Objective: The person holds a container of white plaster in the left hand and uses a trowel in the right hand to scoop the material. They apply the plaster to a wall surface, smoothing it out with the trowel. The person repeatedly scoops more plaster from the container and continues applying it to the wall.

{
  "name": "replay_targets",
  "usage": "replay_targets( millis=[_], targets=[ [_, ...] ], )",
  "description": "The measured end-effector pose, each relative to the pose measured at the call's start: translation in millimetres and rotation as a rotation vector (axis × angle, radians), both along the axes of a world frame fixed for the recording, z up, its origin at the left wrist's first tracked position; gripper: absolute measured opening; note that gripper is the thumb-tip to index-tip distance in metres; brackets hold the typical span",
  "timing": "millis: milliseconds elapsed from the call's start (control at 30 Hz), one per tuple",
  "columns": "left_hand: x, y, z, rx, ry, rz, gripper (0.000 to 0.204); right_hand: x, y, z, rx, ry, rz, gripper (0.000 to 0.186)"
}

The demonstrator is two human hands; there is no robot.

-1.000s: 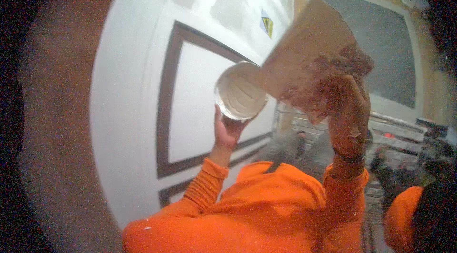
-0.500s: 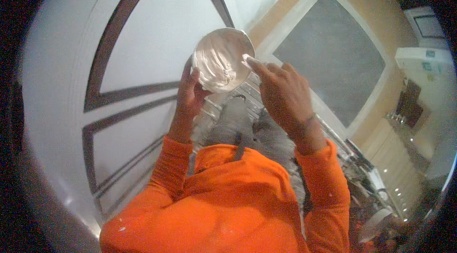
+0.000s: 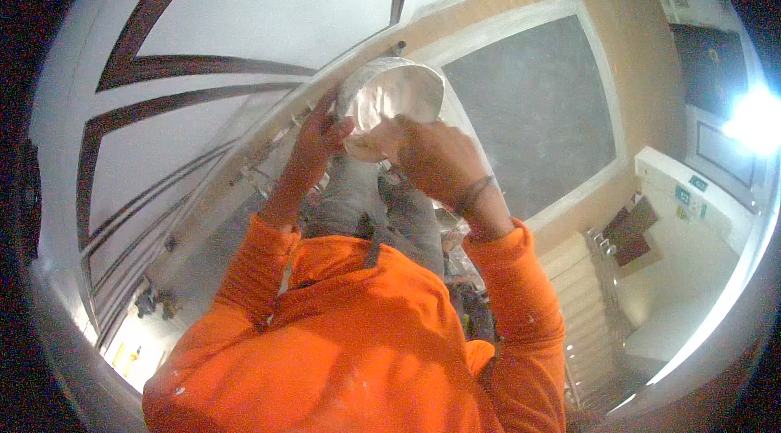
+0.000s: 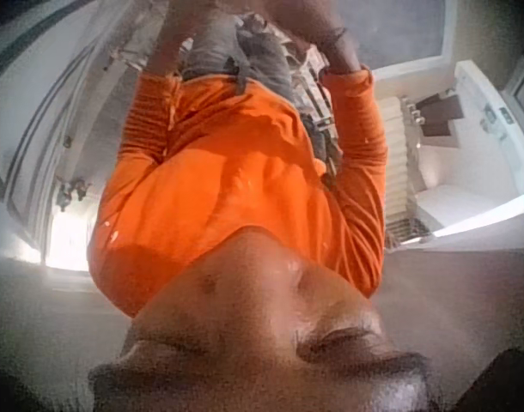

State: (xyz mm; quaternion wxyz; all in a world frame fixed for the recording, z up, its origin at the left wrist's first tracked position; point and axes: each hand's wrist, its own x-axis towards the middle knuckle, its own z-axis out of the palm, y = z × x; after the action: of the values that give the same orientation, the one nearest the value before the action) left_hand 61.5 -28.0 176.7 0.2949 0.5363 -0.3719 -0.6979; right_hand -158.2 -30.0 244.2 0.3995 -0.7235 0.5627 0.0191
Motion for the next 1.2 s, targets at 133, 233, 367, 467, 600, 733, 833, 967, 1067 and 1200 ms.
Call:
replay_targets(
  millis=[133,233,367,467,600,733,833,967,1067,1200],
  targets=[
    [-7,23,-14,-0.192,-0.05,-0.043,0.073,-9,7,3,0.004,0.284,0.031,0.035],
    [-6,38,-33,-0.267,-0.153,-0.111,0.071,-14,13,-26,0.078,0.222,0.085,0.035],
    [-9,55,-38,-0.087,0.066,0.11,0.071,-59,17,-47,-0.015,-0.194,0.157,0.039],
    [-8,65,-33,0.06,0.278,0.183,0.076,-89,26,-32,-0.159,-0.169,0.016,0.037],
    [-18,74,-41,0.117,0.405,0.032,0.086,-118,29,-25,0.316,-0.213,-0.194,0.04],
    [-42,81,-50,0.132,0.661,-0.064,0.1,-147,30,-33,0.38,-0.217,-0.089,0.041],
    [-37,78,-44,0.078,0.628,-0.17,0.102,-144,20,-33,0.452,-0.131,-0.009,0.039],
    [-44,104,-46,0.453,0.634,-0.099,0.098,-127,20,-22,0.539,-0.084,0.087,0.033],
    [-50,109,-49,0.301,0.511,-0.175,0.091,-137,20,-34,0.646,-0.186,0.071,0.037],
    [-64,103,-27,0.22,0.406,-0.231,0.086,-169,13,-48,0.462,-0.148,0.304,0.033]
  ],
)
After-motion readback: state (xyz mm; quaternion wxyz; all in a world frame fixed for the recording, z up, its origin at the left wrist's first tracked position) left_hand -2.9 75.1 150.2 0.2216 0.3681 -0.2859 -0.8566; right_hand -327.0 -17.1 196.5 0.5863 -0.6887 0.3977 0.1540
